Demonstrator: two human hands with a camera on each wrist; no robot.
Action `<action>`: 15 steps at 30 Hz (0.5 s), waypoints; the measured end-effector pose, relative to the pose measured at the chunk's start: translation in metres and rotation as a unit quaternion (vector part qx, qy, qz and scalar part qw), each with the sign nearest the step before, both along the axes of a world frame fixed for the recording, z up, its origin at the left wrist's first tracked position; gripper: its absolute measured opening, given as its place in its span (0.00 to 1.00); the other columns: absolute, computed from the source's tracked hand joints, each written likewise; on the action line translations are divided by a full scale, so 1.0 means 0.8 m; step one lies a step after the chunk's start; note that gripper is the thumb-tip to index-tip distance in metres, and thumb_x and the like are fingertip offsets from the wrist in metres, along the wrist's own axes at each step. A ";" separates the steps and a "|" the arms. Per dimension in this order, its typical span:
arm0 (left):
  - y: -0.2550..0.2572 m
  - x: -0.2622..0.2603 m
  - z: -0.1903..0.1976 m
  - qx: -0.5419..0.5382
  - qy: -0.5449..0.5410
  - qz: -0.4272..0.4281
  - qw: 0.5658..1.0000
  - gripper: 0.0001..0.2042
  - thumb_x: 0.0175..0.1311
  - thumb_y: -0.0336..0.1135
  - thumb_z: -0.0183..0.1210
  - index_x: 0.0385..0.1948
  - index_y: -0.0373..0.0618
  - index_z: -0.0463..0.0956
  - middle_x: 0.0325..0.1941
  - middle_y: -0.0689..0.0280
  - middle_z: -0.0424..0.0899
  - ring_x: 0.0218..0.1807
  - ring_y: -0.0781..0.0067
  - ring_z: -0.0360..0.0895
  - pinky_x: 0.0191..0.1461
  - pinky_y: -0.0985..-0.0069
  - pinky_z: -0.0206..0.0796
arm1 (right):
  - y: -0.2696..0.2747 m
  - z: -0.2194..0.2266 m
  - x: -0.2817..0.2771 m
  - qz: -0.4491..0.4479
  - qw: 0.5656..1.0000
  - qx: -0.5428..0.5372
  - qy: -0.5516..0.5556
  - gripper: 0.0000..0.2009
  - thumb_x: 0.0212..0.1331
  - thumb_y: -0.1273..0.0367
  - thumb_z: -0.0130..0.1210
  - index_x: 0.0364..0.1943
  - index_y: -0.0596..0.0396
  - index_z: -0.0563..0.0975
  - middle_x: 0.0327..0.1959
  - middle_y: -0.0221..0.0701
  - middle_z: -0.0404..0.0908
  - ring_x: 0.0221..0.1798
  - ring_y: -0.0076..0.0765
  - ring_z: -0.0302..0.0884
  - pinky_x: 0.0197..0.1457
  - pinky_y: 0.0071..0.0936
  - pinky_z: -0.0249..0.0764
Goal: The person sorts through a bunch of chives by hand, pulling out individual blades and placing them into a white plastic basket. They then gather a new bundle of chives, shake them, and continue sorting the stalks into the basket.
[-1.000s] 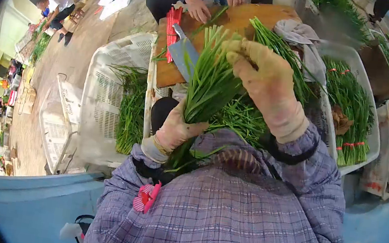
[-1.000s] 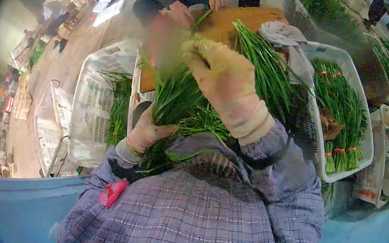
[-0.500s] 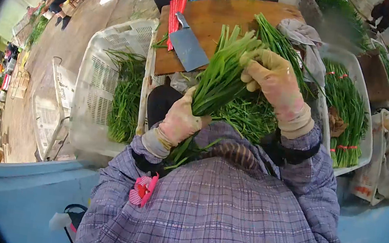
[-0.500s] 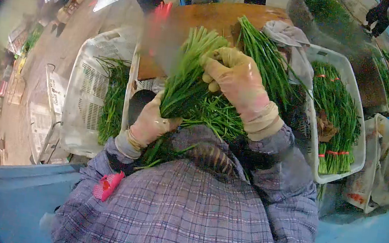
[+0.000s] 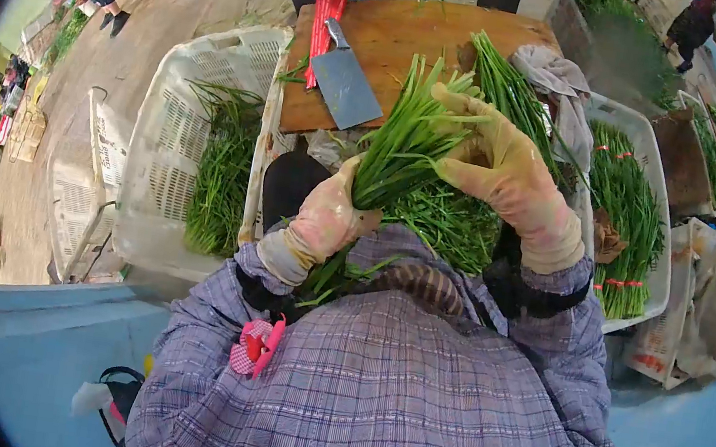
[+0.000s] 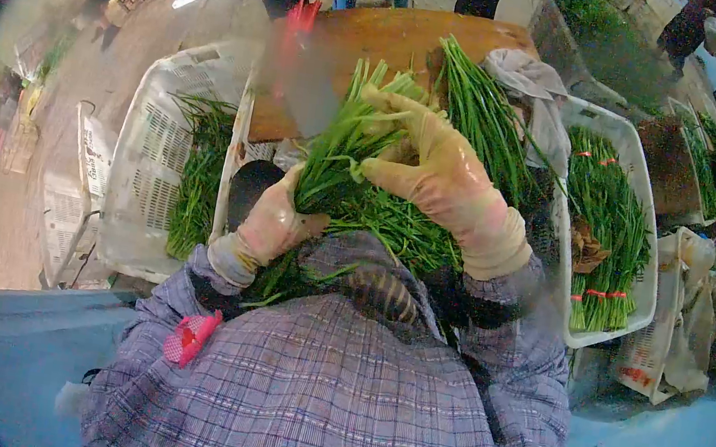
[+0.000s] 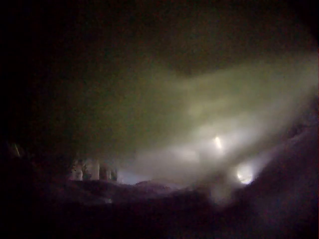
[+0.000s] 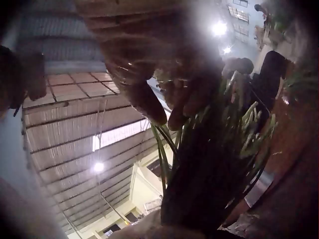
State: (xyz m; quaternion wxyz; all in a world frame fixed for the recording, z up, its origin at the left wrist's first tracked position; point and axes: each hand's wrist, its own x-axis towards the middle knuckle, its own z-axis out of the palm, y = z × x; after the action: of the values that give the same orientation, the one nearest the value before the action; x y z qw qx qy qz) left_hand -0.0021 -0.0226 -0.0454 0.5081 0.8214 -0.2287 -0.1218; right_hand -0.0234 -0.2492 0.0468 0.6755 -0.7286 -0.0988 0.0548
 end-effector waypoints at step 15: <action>-0.001 0.007 -0.043 -0.146 0.046 -0.041 0.987 0.32 0.50 0.31 0.62 0.60 0.40 0.60 0.51 0.56 0.79 0.54 0.59 0.76 0.56 0.70 0.68 | 0.011 -0.029 0.019 0.040 0.995 -0.063 -0.072 0.31 0.52 0.77 0.60 0.64 0.52 0.67 0.49 0.29 0.73 0.46 0.24 0.72 0.50 0.20 0.69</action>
State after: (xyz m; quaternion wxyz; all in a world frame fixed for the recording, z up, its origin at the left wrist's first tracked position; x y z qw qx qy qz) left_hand 0.0031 -0.0235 -0.0794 0.6269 0.7221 -0.2537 -0.1456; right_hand -0.0085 -0.2402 0.0235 0.6165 -0.7673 -0.1728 0.0348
